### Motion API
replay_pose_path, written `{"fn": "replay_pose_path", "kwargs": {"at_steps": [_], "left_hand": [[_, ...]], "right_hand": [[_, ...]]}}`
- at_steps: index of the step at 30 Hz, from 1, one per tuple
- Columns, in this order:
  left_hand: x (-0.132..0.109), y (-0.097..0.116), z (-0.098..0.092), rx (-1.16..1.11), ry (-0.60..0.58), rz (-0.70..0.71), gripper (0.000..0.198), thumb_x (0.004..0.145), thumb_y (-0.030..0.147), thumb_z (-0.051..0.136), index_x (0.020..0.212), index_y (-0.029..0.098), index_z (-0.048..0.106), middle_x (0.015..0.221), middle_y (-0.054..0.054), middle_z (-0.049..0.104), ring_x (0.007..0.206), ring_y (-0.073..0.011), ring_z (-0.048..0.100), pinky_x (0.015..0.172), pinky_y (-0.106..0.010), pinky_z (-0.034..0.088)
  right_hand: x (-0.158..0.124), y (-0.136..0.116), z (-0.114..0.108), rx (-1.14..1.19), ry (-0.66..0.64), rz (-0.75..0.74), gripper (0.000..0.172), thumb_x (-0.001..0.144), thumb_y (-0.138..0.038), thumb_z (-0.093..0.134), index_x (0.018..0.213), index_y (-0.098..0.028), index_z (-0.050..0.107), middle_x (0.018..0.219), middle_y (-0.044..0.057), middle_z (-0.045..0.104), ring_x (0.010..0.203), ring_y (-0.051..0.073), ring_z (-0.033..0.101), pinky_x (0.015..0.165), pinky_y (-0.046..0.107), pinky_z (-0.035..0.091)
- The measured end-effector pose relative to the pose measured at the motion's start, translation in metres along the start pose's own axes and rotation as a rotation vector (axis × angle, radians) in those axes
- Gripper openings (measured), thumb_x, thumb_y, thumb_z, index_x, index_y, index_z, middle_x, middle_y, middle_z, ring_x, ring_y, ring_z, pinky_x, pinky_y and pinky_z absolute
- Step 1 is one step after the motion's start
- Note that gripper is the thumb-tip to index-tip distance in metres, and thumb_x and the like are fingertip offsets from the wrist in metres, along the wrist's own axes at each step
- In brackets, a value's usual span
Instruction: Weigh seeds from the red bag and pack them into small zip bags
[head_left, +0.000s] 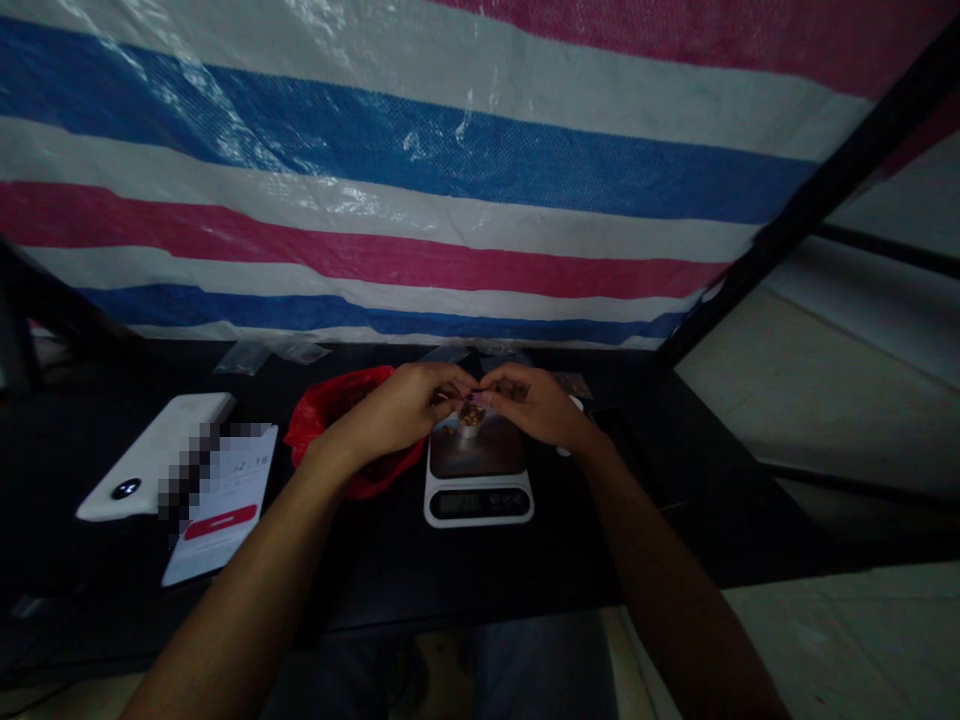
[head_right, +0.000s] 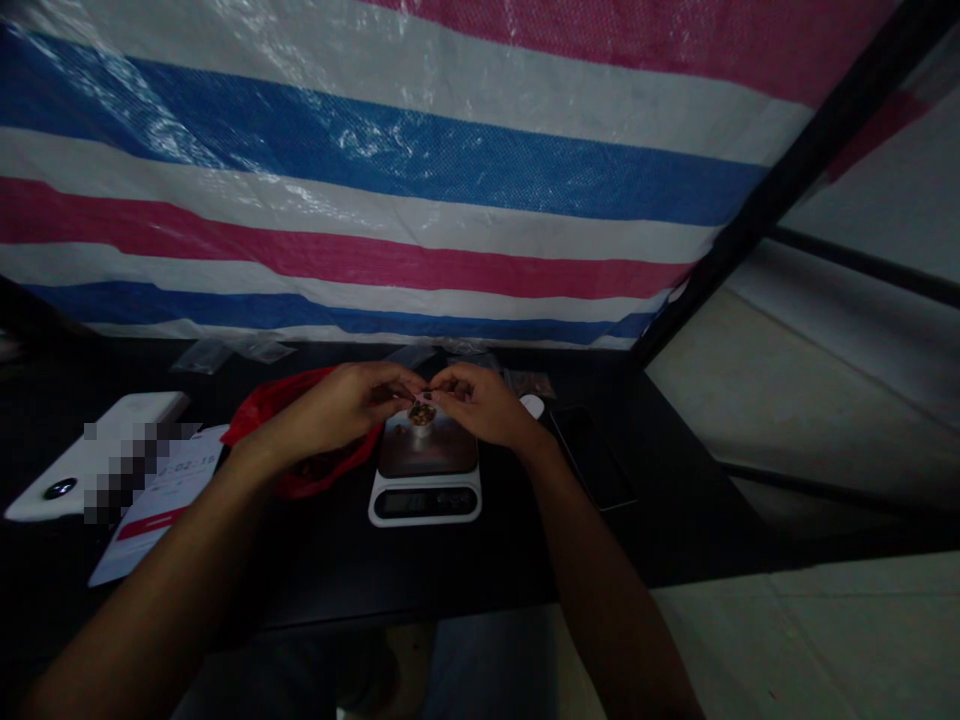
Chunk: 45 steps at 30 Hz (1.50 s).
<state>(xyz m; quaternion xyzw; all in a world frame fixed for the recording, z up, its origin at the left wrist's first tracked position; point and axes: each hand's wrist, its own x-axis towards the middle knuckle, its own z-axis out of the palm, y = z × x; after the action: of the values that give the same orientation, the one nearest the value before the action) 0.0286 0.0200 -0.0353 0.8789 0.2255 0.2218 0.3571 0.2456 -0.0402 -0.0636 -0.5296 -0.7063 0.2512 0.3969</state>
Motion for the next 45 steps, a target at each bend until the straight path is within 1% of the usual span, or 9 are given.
{"fn": "replay_pose_path", "kwargs": {"at_steps": [4,10,14,21,25,30,33,39,45], "left_hand": [[0.000,0.000,0.001,-0.047,0.046,0.029,0.021,0.092,0.016,0.061,0.110,0.017,0.071,0.110,-0.006,0.077,0.102,-0.0185,0.072,0.093,-0.031,0.057],[0.002,-0.002,0.011,-0.243,-0.002,-0.004,0.019,0.090,0.014,0.063,0.107,0.015,0.070,0.105,-0.007,0.078,0.099,-0.0182,0.074,0.094,-0.032,0.058],[0.000,-0.003,0.012,-0.288,-0.005,-0.013,0.022,0.089,0.012,0.063,0.110,0.015,0.070,0.106,-0.007,0.078,0.100,-0.0180,0.074,0.095,-0.033,0.058],[-0.001,-0.003,0.010,-0.233,0.032,0.011,0.021,0.092,0.018,0.060,0.110,0.015,0.071,0.111,-0.008,0.076,0.103,-0.0185,0.072,0.095,-0.032,0.056],[-0.005,-0.005,0.001,-0.116,0.107,0.018,0.022,0.095,0.027,0.058,0.108,0.016,0.071,0.108,-0.007,0.076,0.100,-0.0187,0.071,0.090,-0.030,0.056],[-0.015,-0.009,-0.009,0.186,-0.034,-0.100,0.019,0.090,0.021,0.059,0.098,0.018,0.075,0.098,-0.005,0.078,0.087,-0.0193,0.071,0.079,-0.028,0.053],[-0.018,-0.009,-0.007,0.277,-0.112,-0.162,0.018,0.088,0.026,0.065,0.098,0.020,0.078,0.099,-0.006,0.078,0.086,-0.0216,0.072,0.077,-0.029,0.051],[-0.016,-0.010,0.000,0.311,-0.178,-0.106,0.021,0.091,0.023,0.062,0.099,0.024,0.081,0.098,-0.006,0.080,0.088,-0.0218,0.072,0.078,-0.028,0.049],[-0.016,-0.015,0.001,0.259,-0.164,-0.092,0.021,0.094,0.022,0.059,0.099,0.022,0.080,0.096,-0.006,0.080,0.088,-0.0207,0.072,0.081,-0.029,0.050]], "right_hand": [[0.003,0.002,0.001,-0.049,0.024,0.001,0.014,0.088,-0.020,0.063,0.095,-0.017,0.075,0.090,0.004,0.074,0.076,0.014,0.062,0.070,0.028,0.046],[0.004,0.008,0.005,-0.025,-0.014,0.004,0.014,0.090,-0.021,0.062,0.095,-0.016,0.074,0.087,0.004,0.073,0.077,0.015,0.062,0.069,0.028,0.044],[0.006,0.013,0.007,-0.099,0.026,-0.020,0.013,0.091,-0.017,0.062,0.093,-0.017,0.075,0.089,0.004,0.072,0.080,0.016,0.063,0.072,0.028,0.044],[0.010,0.027,0.013,-0.303,0.012,-0.160,0.014,0.092,-0.014,0.065,0.097,-0.018,0.077,0.100,0.008,0.072,0.098,0.021,0.062,0.093,0.038,0.044],[0.013,0.027,0.018,-0.371,-0.046,-0.140,0.016,0.095,-0.020,0.065,0.103,-0.021,0.079,0.108,0.010,0.071,0.105,0.023,0.060,0.098,0.042,0.042],[0.014,0.021,0.013,-0.303,0.008,-0.102,0.012,0.090,-0.015,0.068,0.088,-0.021,0.079,0.097,0.007,0.074,0.097,0.021,0.063,0.094,0.040,0.044],[0.011,0.016,0.001,-0.161,0.026,-0.063,0.013,0.090,-0.017,0.066,0.091,-0.019,0.078,0.096,0.006,0.076,0.092,0.019,0.066,0.085,0.034,0.047],[0.002,0.001,-0.010,-0.021,-0.080,0.029,0.016,0.087,-0.030,0.068,0.091,-0.018,0.078,0.082,0.003,0.076,0.073,0.015,0.064,0.066,0.027,0.046],[0.000,-0.004,-0.003,0.008,-0.092,0.043,0.015,0.085,-0.029,0.070,0.090,-0.018,0.078,0.079,0.003,0.074,0.070,0.014,0.060,0.063,0.027,0.042]]}}
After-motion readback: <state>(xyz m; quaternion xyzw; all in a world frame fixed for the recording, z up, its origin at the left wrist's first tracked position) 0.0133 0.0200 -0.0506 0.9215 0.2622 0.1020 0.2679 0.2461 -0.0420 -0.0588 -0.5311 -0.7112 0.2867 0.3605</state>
